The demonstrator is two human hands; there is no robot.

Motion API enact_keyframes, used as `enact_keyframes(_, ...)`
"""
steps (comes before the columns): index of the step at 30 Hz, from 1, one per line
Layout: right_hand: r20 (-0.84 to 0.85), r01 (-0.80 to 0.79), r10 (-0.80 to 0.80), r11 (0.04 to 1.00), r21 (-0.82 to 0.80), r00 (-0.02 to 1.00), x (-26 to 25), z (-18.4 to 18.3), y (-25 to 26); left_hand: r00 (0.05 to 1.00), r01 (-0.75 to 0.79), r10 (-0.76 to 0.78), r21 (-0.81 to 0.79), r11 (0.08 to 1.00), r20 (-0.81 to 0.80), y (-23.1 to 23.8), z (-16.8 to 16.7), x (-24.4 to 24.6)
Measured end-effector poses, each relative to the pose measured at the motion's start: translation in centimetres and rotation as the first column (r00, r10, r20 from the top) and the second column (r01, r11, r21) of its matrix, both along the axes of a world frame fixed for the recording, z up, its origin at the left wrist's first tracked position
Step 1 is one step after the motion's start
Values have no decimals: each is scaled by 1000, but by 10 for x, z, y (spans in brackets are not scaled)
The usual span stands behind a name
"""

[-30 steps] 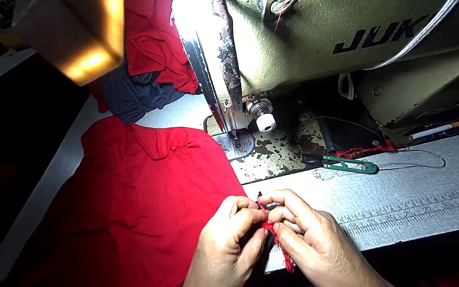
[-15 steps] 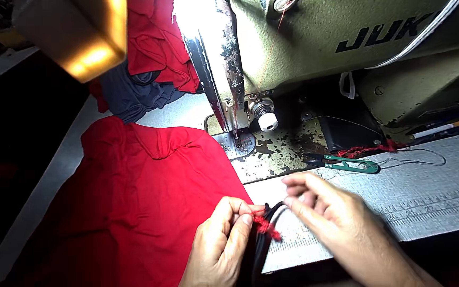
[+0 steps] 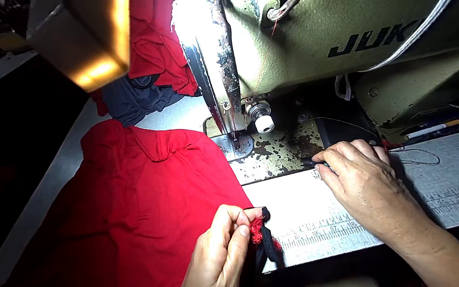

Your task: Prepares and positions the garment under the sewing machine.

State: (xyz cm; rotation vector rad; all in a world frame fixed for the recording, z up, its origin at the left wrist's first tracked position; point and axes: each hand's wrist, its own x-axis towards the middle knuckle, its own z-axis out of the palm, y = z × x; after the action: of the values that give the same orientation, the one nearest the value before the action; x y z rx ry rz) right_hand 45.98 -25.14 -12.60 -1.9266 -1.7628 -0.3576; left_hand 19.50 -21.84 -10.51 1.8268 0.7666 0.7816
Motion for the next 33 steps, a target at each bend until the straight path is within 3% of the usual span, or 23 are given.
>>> enact_keyframes(4,6,-17,17,997,73,1000,4,-4,6,1000,14,-14,3,1000,3,-1,-1,-2)
enact_keyframes(7,-203,-9,39,989,148,978,-9,8,0,999,35,-35,4,999,26,1,-2,-3)
enact_keyframes(9,-503,-56,99,994,99,859,-24,18,-11,998,59,-59,3,998,38,1,-3,-4)
enact_keyframes(10,-636,-153,137,988,30,760,-30,23,-17,996,70,-70,7,998,47,2,-4,-5)
enact_keyframes(12,-707,-374,200,922,-97,679,-38,30,-26,995,85,-86,20,996,47,2,-4,-6)
enact_keyframes(14,-626,-478,277,861,-175,729,-47,36,-28,995,93,-94,33,995,43,2,-5,-6)
enact_keyframes(18,-360,-477,365,825,-303,859,-60,42,-23,995,95,-97,64,993,32,2,-6,-6)
enact_keyframes(21,-210,-468,424,844,-261,881,-67,38,-19,994,101,-104,67,993,32,2,-6,-6)
enact_keyframes(26,-133,-440,421,874,-207,897,-72,37,-16,992,120,-123,98,988,32,3,-7,-7)
enact_keyframes(31,-46,-330,334,882,-338,941,-67,55,-27,986,140,-146,70,988,81,5,-10,-7)
enact_keyframes(33,-14,-323,332,903,-285,943,-67,55,-26,985,142,-148,71,987,85,5,-11,-6)
